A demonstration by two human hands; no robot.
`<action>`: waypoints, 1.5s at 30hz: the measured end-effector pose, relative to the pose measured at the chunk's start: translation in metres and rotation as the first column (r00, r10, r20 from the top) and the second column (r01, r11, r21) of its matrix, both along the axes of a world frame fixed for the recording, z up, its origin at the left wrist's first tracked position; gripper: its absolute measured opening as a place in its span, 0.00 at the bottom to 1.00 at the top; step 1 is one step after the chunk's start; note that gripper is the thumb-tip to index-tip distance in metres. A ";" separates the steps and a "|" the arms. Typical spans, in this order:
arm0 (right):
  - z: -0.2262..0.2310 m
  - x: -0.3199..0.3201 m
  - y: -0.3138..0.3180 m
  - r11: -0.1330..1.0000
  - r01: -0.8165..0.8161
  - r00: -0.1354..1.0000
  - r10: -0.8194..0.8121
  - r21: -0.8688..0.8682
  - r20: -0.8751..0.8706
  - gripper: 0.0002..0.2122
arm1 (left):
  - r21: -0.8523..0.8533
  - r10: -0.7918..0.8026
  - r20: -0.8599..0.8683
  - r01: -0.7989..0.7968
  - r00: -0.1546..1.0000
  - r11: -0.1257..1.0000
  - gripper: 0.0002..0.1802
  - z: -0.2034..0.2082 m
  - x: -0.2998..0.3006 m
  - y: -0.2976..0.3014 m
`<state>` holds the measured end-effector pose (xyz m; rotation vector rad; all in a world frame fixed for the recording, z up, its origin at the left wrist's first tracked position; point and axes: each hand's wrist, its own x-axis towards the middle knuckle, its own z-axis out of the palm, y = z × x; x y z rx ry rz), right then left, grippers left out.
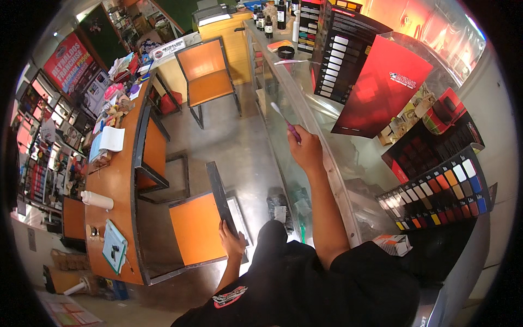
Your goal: The person cleans the front bumper of a maroon car using a toothbrush and a spray bottle. They apply liquid from the bottle onto the brush and scrub the bumper surface, then wipe it with a cloth. The person also walks to a counter to retrieve a spray bottle and returns to continue cleaning.
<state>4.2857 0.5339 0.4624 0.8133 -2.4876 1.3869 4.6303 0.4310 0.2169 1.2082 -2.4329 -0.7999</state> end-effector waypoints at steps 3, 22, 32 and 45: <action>-0.007 -0.022 -0.019 1.000 0.021 1.000 -0.021 -0.009 0.000 0.11 | 0.001 -0.040 0.030 0.040 0.999 0.999 0.46 0.002 0.004 -0.003; -0.199 -0.137 -0.389 0.857 -0.515 0.732 0.437 0.005 0.523 0.10 | 0.048 0.060 0.238 -0.074 0.969 0.996 0.27 0.037 -0.064 -0.068; -0.202 -0.287 -0.480 0.891 -0.420 0.824 0.296 0.170 0.484 0.11 | 0.097 -0.050 0.199 0.031 0.979 0.995 0.25 -0.001 -0.167 -0.269; -0.238 -0.383 -0.537 0.814 -0.548 0.772 0.402 0.195 0.493 0.11 | 0.291 -0.203 0.175 0.147 0.963 0.945 0.25 -0.019 -0.282 -0.492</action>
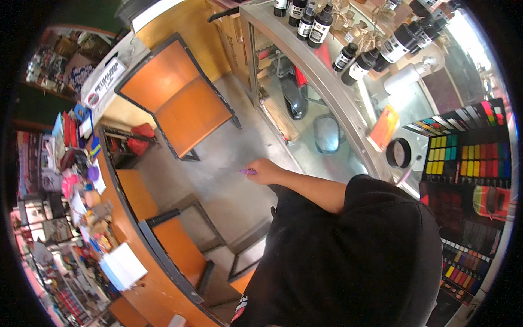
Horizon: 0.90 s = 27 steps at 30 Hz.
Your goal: The person cleans the front bumper of a maroon car using a toothbrush and a spray bottle. They apply liquid from the bottle onto the brush and scrub the bumper surface, then wipe it with a cloth. The person also walks to a counter to retrieve a spray bottle and returns to continue cleaning.
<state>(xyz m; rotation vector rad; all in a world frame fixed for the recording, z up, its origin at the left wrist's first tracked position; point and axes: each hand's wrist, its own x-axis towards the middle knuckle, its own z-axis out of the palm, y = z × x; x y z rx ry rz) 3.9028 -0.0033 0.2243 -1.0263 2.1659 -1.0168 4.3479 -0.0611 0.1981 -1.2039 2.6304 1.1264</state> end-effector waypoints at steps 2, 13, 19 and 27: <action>-0.006 -0.019 -0.035 0.999 -0.016 0.999 0.014 0.045 0.047 0.12 | 0.060 -0.016 0.001 0.016 1.000 0.998 0.25 -0.011 -0.031 -0.035; 0.107 -0.109 -0.122 0.928 0.318 0.945 -0.326 -0.196 -0.011 0.10 | 0.648 -0.204 -0.394 0.428 0.896 0.630 0.30 0.121 -0.450 -0.240; 0.145 -0.104 -0.117 0.413 0.863 0.473 -0.862 -0.290 0.181 0.09 | 0.178 -0.582 -0.676 0.866 0.452 0.466 0.27 0.154 -0.589 -0.244; 0.172 -0.025 -0.097 -0.352 0.863 -0.164 -0.873 -0.361 0.460 0.10 | -0.733 -0.666 -0.650 0.533 -0.365 0.423 0.23 0.342 -0.761 -0.150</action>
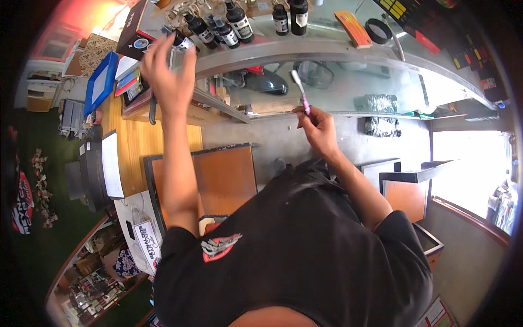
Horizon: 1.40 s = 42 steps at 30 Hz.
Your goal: The person cleans the front bumper of a maroon car using a toothbrush and a spray bottle. They apply liquid from the bottle onto the brush and scrub the bumper surface, then wipe it with a cloth. The person also walks to a counter to retrieve a spray bottle and returns to continue cleaning.
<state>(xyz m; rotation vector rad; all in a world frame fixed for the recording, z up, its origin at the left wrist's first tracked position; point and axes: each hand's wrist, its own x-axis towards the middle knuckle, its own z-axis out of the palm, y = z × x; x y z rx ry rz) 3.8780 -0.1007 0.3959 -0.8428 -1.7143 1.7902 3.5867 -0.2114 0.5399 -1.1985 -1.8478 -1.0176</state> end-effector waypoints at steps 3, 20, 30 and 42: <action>-0.008 0.026 -0.014 0.996 0.089 0.990 -0.087 -0.014 0.111 0.10 | -0.162 -0.125 -0.090 0.109 0.988 0.981 0.27 0.033 -0.030 0.045; -0.024 0.125 0.014 0.929 0.345 0.917 -0.363 0.132 0.163 0.09 | -0.596 -0.102 -0.273 -0.085 0.957 0.799 0.24 0.053 -0.038 0.080; -0.049 0.109 0.014 0.947 0.272 0.939 -0.299 0.169 0.168 0.10 | -0.620 -0.193 -0.095 0.094 0.976 0.779 0.22 0.052 -0.051 0.073; -0.070 0.102 0.010 0.963 0.233 0.957 -0.252 0.136 0.142 0.09 | -0.571 -0.145 0.045 0.144 0.988 0.808 0.18 0.072 -0.020 0.065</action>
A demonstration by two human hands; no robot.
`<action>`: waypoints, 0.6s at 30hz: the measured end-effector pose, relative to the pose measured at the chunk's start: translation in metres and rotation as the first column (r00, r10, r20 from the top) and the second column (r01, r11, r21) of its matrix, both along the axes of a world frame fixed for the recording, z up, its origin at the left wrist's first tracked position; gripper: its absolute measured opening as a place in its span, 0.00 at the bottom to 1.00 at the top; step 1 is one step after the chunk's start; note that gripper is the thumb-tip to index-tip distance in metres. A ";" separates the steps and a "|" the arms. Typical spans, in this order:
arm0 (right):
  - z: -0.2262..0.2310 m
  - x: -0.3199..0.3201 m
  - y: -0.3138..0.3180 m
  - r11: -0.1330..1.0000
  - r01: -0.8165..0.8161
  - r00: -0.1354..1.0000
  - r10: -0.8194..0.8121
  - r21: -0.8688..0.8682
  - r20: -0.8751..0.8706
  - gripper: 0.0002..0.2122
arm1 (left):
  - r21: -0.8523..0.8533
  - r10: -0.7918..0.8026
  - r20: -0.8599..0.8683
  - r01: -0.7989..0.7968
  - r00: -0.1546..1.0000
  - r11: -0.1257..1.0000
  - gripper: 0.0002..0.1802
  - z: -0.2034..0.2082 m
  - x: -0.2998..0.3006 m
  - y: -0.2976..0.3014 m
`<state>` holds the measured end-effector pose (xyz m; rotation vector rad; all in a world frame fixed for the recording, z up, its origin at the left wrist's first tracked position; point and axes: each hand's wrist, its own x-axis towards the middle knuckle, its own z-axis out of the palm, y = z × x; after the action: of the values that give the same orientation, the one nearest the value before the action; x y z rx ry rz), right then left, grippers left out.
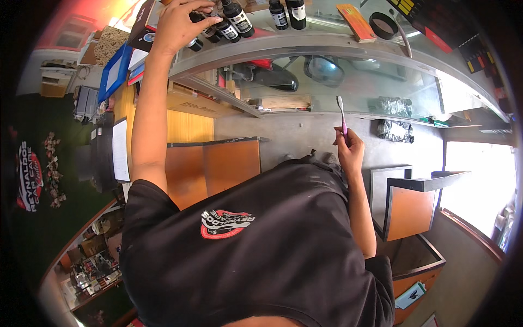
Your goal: The person cleans the front bumper of a maroon car using a toothbrush and a spray bottle. They apply liquid from the bottle onto the brush and scrub the bumper surface, then wipe it with a cloth. The person also walks to a counter to retrieve a spray bottle and returns to continue cleaning.
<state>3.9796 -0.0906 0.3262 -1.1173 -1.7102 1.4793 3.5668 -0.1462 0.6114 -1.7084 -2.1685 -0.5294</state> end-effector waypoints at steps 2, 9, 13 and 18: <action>-0.002 0.002 0.001 1.000 -0.012 1.000 0.012 -0.002 0.027 0.10 | 0.003 -0.041 0.009 0.041 0.999 0.999 0.18 0.002 -0.005 -0.001; -0.005 -0.001 0.000 0.998 -0.030 0.996 0.025 0.054 0.091 0.09 | -0.064 -0.061 -0.094 0.055 0.994 0.996 0.17 0.004 -0.030 -0.010; -0.012 -0.004 -0.001 0.997 -0.033 0.997 0.028 0.067 0.073 0.09 | -0.127 -0.060 -0.128 0.044 0.990 0.991 0.17 -0.004 -0.040 -0.003; -0.002 -0.005 -0.003 0.996 -0.043 0.993 0.034 0.080 0.112 0.09 | -0.165 -0.082 -0.315 0.030 0.946 0.986 0.19 -0.019 -0.072 0.007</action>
<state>3.9741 -0.0941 0.3243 -1.1470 -1.8614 1.3790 3.4952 -0.1390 0.5924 -1.7977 -1.9756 -0.0818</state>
